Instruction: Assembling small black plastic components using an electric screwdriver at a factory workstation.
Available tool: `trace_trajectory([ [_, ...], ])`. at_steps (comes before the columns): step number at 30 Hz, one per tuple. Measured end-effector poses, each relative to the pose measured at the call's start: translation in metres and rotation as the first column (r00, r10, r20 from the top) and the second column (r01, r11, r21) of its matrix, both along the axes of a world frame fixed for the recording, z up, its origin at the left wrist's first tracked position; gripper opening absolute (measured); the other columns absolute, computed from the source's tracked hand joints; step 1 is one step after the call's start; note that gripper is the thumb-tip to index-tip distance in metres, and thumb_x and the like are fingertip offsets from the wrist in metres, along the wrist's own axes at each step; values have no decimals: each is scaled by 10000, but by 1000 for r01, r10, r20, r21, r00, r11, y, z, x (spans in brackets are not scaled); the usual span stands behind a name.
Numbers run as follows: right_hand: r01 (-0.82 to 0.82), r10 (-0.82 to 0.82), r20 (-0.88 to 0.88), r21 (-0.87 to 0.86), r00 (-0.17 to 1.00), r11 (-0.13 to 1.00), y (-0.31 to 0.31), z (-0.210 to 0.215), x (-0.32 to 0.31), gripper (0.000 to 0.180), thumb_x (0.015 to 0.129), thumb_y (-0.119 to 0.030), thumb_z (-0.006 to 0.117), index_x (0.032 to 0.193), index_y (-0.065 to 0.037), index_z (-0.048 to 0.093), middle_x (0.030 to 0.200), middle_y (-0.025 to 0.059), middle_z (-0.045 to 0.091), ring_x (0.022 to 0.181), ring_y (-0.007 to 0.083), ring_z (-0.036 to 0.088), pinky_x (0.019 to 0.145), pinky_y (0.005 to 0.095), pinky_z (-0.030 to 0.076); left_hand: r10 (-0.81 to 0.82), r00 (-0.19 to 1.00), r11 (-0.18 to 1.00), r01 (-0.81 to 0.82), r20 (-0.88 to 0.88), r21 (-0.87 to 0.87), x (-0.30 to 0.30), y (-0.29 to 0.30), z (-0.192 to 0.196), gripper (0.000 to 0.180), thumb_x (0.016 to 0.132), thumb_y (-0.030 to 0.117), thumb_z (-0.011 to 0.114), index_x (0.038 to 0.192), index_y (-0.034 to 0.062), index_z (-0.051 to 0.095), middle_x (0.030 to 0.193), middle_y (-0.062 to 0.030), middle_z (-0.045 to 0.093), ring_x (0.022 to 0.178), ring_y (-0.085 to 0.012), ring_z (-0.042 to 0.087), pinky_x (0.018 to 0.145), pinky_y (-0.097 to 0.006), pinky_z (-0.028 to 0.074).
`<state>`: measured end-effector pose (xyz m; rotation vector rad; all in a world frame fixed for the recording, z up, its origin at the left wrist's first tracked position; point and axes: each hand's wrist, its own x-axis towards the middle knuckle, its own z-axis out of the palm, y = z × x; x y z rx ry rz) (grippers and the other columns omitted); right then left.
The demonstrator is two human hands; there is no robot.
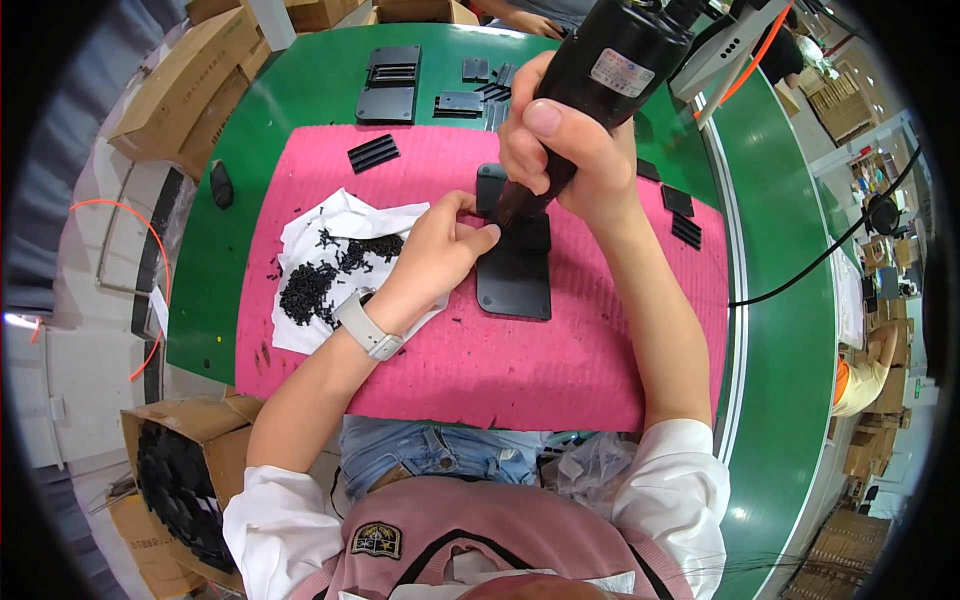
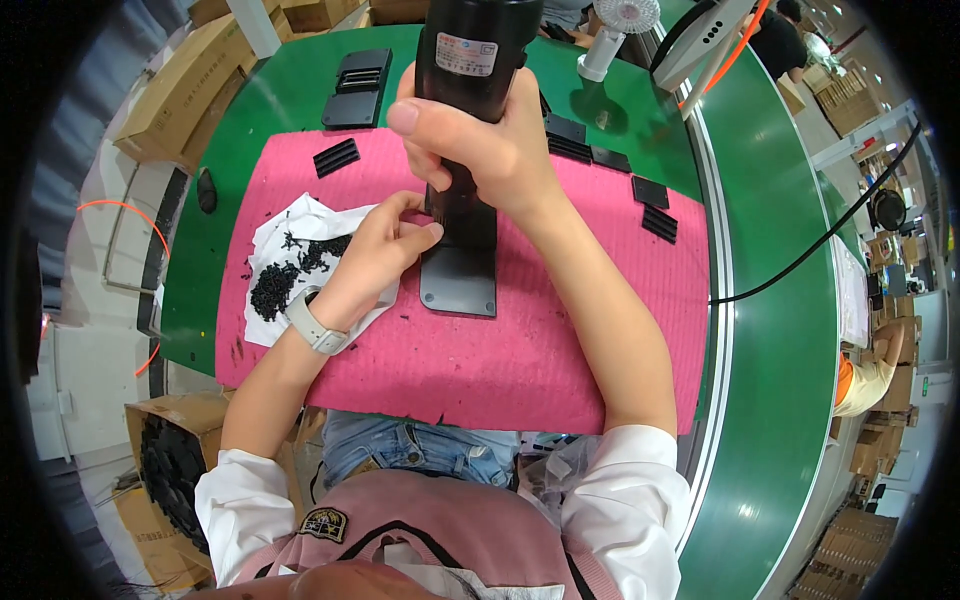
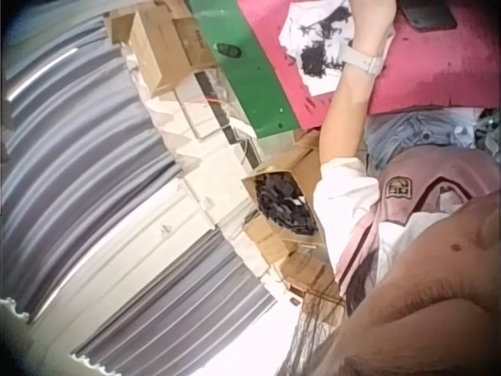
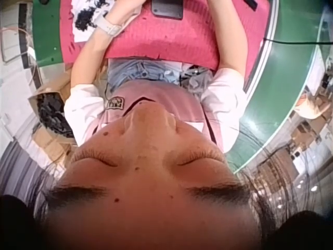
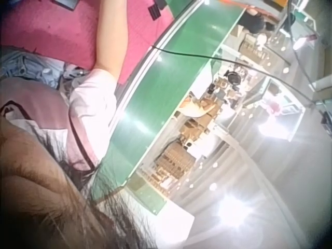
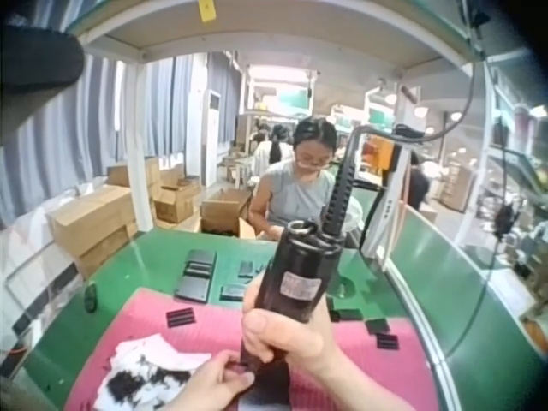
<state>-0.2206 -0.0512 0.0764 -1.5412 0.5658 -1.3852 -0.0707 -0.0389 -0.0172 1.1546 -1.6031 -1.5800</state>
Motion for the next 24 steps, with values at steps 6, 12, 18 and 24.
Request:
trace_trajectory([
  [6, 5, -4, 24, -5, 1000, 1000, -1, -2, 1, 178, 801, -144, 541, 842, 10, 463, 507, 55, 435, 373, 117, 382, 385, 259, 338, 13, 1000, 1000, -13, 5, -10, 2, -2, -3, 292, 818, 92, 599, 1070, -24, 508, 671, -35, 563, 602, -90, 507, 559, -245, 370],
  [12, 36, -45, -121, -79, 992, 996, 12, 1, 15, 237, 772, -158, 608, 853, 23, 479, 496, 50, 458, 370, 103, 403, 394, 240, 346, 22, 999, 996, -27, -49, -88, 0, -4, -17, 283, 793, 124, 626, 1004, -37, 527, 685, -84, 609, 644, -146, 576, 623, -287, 440],
  [18, -25, 25, -42, 11, 999, 1000, 4, 1, 3, 264, 794, -196, 577, 921, 11, 472, 520, 43, 438, 395, 110, 394, 406, 248, 342, 32, 999, 997, -34, -30, -71, -4, 0, -10, 262, 797, 109, 614, 1016, -10, 532, 776, -62, 596, 702, -124, 562, 658, -269, 434],
  [24, -54, 53, 18, 74, 998, 996, 18, -12, 12, 223, 842, -193, 586, 944, -46, 453, 527, -5, 367, 413, 90, 340, 409, 250, 284, 112, 984, 959, -72, 135, -273, 1, 1, -13, 358, 704, 215, 615, 937, -53, 563, 780, -204, 611, 754, -324, 616, 664, -401, 468],
])
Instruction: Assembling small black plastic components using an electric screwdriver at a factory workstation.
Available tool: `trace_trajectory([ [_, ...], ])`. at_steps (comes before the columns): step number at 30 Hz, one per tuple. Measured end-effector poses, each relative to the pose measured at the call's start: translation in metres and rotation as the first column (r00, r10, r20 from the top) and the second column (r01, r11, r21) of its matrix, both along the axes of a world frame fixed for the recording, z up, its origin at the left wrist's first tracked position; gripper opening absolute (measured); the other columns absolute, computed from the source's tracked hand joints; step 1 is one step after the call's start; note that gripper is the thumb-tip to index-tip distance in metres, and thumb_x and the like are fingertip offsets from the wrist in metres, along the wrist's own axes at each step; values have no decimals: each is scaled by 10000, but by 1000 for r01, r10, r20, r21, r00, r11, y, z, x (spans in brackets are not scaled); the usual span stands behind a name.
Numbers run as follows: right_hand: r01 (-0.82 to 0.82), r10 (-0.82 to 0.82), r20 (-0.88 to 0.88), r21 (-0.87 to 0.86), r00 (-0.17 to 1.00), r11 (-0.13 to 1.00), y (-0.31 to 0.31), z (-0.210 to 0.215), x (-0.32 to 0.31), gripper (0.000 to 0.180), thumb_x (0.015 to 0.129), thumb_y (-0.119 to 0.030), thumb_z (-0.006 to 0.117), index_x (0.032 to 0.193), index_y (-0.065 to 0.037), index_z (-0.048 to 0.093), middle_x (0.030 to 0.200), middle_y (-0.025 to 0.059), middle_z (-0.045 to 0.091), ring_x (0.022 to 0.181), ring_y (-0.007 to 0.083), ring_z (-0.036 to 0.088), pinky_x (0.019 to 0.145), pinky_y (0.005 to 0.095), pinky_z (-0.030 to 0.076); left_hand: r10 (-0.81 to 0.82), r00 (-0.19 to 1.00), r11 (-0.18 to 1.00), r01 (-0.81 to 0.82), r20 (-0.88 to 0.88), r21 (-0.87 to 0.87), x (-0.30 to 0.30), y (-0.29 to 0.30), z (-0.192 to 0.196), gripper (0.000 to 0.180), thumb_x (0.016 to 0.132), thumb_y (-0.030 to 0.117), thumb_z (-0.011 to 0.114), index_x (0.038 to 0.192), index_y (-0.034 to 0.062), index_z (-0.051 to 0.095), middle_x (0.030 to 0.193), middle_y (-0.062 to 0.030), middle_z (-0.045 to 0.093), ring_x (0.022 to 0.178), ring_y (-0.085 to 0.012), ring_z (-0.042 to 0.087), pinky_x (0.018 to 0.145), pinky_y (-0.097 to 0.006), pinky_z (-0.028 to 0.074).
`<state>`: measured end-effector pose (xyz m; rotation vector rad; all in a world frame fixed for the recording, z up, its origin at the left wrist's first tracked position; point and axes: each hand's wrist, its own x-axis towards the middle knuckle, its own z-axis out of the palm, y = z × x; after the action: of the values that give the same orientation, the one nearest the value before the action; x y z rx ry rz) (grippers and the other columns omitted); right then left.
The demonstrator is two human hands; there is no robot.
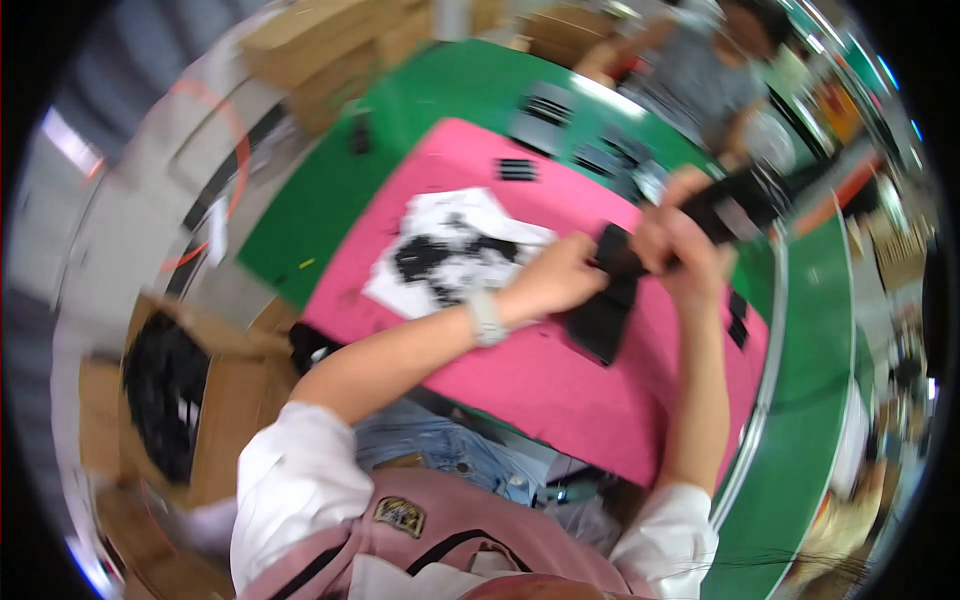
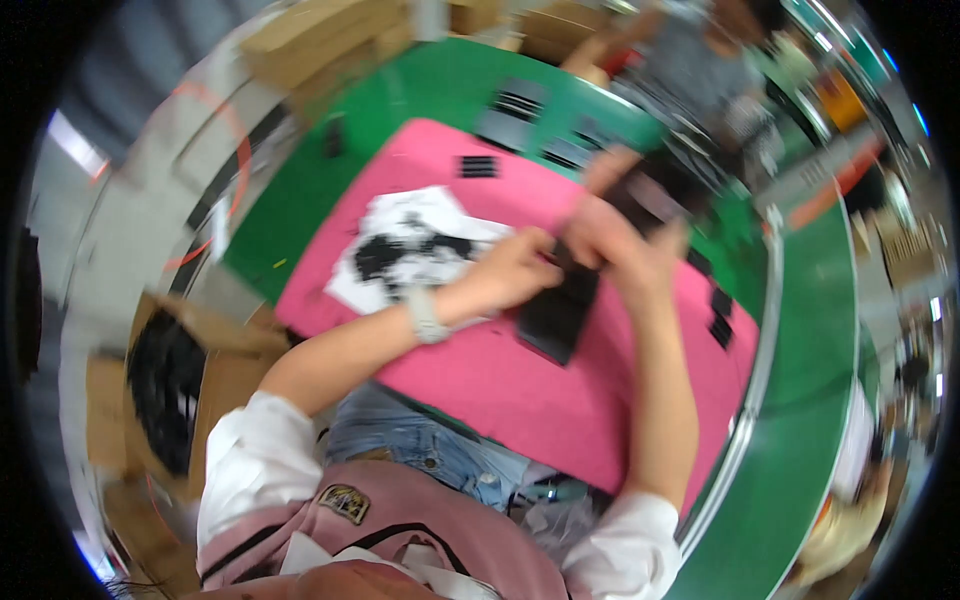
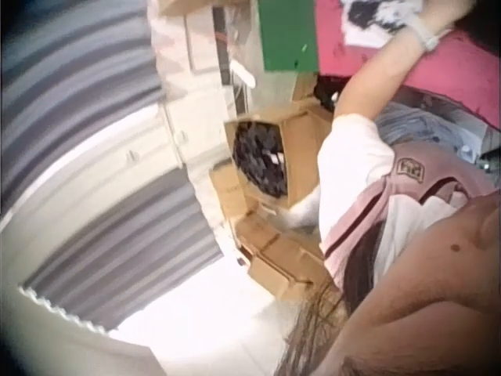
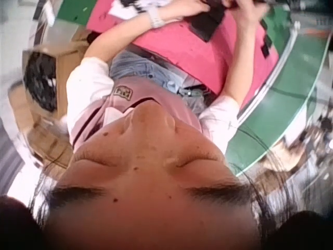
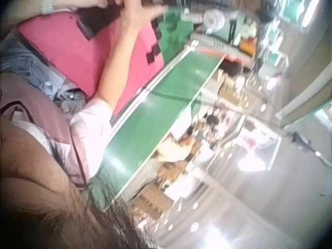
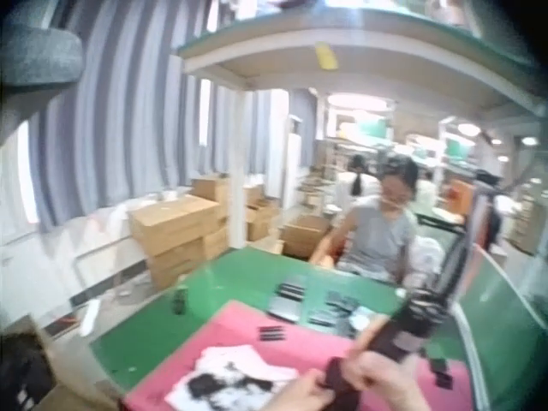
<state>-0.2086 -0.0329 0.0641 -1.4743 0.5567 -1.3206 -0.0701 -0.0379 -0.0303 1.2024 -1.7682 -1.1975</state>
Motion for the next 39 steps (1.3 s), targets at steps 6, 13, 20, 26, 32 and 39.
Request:
trace_trajectory([
  [6, -154, 175, 156, -135, 972, 979, 13, 19, -37, 383, 789, -317, 608, 1004, -66, 414, 568, -17, 398, 447, 94, 331, 472, 269, 265, 38, 982, 998, -26, -185, 66, 5, 10, 6, 299, 719, 222, 634, 882, -17, 560, 758, -157, 611, 696, -256, 606, 615, -355, 468],
  [13, -218, 279, 356, -202, 892, 955, 56, 52, -33, 413, 711, -220, 718, 936, -86, 400, 538, -24, 411, 420, 86, 390, 548, 227, 333, 329, 741, 944, -247, -585, 218, 131, 66, 36, 370, 748, 177, 653, 1056, 16, 528, 825, -25, 534, 614, -70, 478, 474, -231, 387],
  [20, -217, 268, 296, -193, 917, 957, 57, 46, -24, 400, 733, -234, 711, 925, -85, 393, 540, -22, 417, 412, 77, 400, 526, 214, 331, 807, -95, 94, -953, -582, 287, 419, 181, 16, 147, 763, 235, 633, 698, 129, 556, 612, 37, 450, 492, -59, 383, 431, -229, 281],
  [26, -99, 143, 244, -185, 959, 978, 55, 23, 1, 427, 767, -334, 668, 941, -75, 377, 517, -30, 461, 369, 71, 441, 420, 198, 337, 733, -271, -225, -962, -624, 154, 662, 287, -39, 213, 848, 232, 606, 694, 119, 514, 530, 18, 435, 389, -91, 359, 345, -234, 245],
  [32, -269, 307, 306, -160, 901, 950, 47, 22, 0, 396, 758, -306, 674, 936, -92, 393, 557, -13, 499, 377, 90, 431, 389, 225, 330, 706, -170, 67, -951, -687, 303, 751, 360, -124, 263, 911, 143, 443, 1093, -33, 516, 1021, -184, 607, 781, -274, 582, 678, -329, 457],
  [39, -195, 231, 229, -170, 946, 966, 56, 42, 1, 409, 768, -345, 627, 970, -53, 425, 562, -2, 444, 408, 103, 415, 447, 254, 334, 824, 198, 433, -824, -531, 364, 541, 171, -68, 352, 958, 23, 276, 1267, -145, 269, 1335, -308, 371, 1239, -351, 430, 981, -370, 456],
])
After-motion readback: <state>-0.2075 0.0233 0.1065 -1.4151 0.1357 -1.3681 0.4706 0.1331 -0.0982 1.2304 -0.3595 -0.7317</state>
